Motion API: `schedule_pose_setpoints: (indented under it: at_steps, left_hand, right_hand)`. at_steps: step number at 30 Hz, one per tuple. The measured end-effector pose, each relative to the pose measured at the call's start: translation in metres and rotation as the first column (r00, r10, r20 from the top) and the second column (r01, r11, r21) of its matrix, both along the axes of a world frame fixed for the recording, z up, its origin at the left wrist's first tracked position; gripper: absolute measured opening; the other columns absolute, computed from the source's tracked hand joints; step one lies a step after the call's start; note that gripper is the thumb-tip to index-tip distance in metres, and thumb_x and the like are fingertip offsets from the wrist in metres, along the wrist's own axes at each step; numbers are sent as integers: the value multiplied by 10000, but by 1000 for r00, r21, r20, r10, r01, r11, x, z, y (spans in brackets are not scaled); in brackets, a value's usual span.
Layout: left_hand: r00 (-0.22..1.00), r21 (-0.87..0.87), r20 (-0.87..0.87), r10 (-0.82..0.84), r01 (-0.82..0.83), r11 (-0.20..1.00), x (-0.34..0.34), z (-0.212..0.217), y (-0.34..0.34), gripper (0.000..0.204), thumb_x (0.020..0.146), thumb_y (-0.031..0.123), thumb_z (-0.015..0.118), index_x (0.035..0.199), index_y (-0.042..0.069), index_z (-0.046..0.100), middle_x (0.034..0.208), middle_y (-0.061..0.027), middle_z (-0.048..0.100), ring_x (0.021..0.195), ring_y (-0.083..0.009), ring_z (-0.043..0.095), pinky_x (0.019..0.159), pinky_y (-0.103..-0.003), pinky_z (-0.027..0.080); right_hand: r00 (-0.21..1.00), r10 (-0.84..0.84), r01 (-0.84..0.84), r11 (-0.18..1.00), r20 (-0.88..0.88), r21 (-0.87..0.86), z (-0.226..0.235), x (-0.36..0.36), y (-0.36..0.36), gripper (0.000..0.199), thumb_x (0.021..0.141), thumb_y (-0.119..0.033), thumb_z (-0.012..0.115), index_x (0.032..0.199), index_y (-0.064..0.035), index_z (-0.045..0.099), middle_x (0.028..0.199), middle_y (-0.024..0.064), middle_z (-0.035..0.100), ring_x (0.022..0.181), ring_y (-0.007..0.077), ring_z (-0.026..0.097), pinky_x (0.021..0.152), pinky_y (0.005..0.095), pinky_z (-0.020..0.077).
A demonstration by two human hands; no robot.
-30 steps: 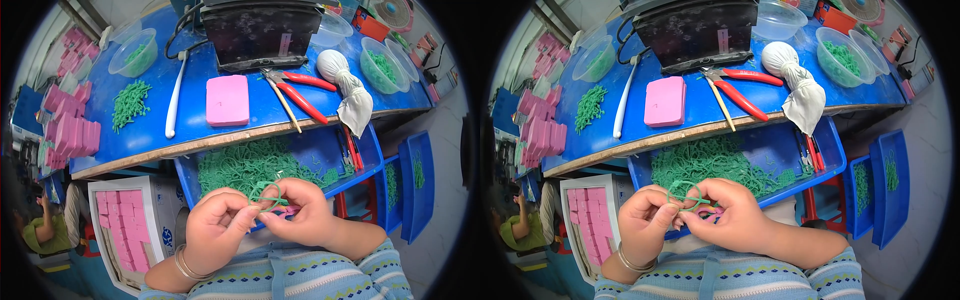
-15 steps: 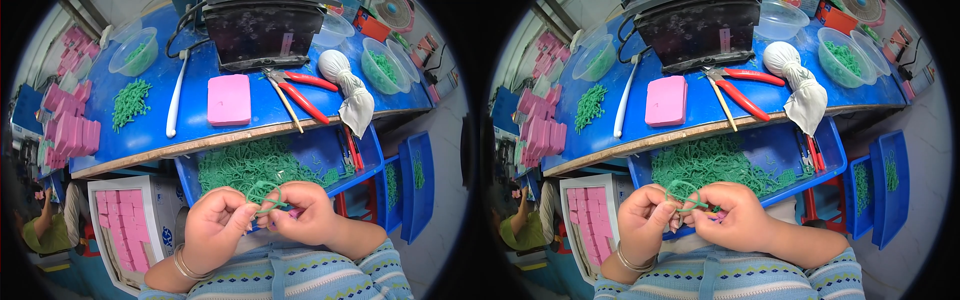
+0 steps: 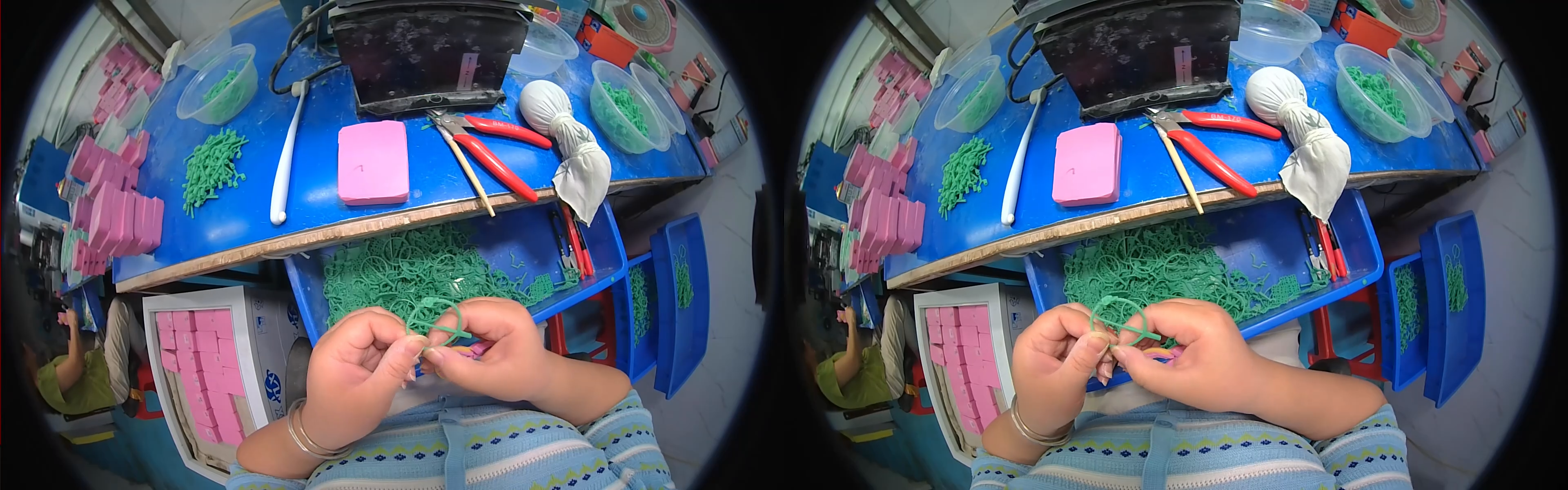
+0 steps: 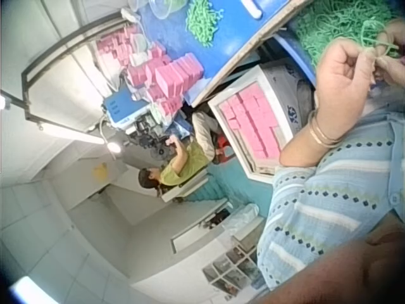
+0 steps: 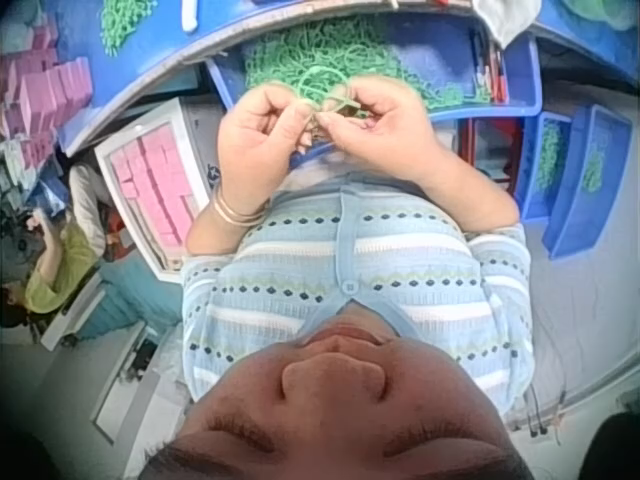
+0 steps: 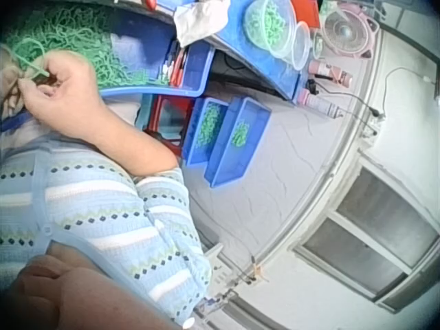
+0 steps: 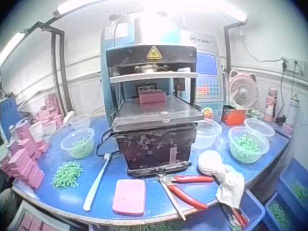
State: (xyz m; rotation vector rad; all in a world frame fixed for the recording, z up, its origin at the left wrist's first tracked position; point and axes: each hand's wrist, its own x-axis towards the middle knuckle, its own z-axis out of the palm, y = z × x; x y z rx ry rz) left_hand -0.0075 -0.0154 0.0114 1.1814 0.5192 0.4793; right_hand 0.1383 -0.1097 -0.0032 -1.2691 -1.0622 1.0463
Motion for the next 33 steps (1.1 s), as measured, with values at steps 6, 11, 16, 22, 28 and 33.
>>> schedule_pose_setpoints:
  at_steps: [6,11,16,22,28,33]
  left_hand:
    - [1000,-10,7,6,-6,1000,0,-2,0,13,862,-18,534,853,-11,529,788,-38,514,660,-56,512,589,-187,434]
    - [1000,-49,19,25,-24,998,1,0,-2,18,869,-2,534,854,-6,525,784,-33,515,657,-52,509,588,-186,433]
    - [1000,-59,22,3,-2,998,0,-2,0,21,874,7,531,859,-3,520,782,-31,516,656,-54,510,592,-188,438]
    - [999,-68,32,18,-16,998,1,-2,-2,30,874,9,531,853,-2,513,777,-34,517,659,-56,519,594,-189,444]
    - [1000,-54,18,24,-23,998,1,-1,-2,32,873,7,532,850,-2,511,779,-34,513,656,-58,519,587,-188,443]
    - [998,-51,47,43,-41,998,0,-3,-3,34,875,12,531,848,-4,517,779,-34,514,639,-54,508,573,-185,437]
  right_hand:
    - [979,-40,34,999,-198,-34,-1,-2,-2,76,752,-63,620,814,-22,608,732,82,632,652,148,621,576,266,475]
    - [997,-2,0,999,-79,-33,0,-1,-2,72,758,-63,612,813,-18,605,728,76,629,634,145,607,567,271,463]
    - [998,-13,14,1000,-54,21,-2,-1,-1,77,753,-63,617,815,-18,606,725,80,627,627,155,604,565,271,459]
    - [999,-22,23,1000,-36,19,-4,-3,-2,87,744,-59,618,819,-15,608,722,86,626,623,169,605,561,276,460]
    - [1000,-27,27,1000,1,6,-4,-4,-2,111,748,-47,604,853,-11,604,735,83,631,647,160,617,568,273,468]
    - [996,-23,25,1000,-84,18,-6,-3,-3,118,773,-62,599,878,-6,597,753,89,633,636,137,601,563,259,467]
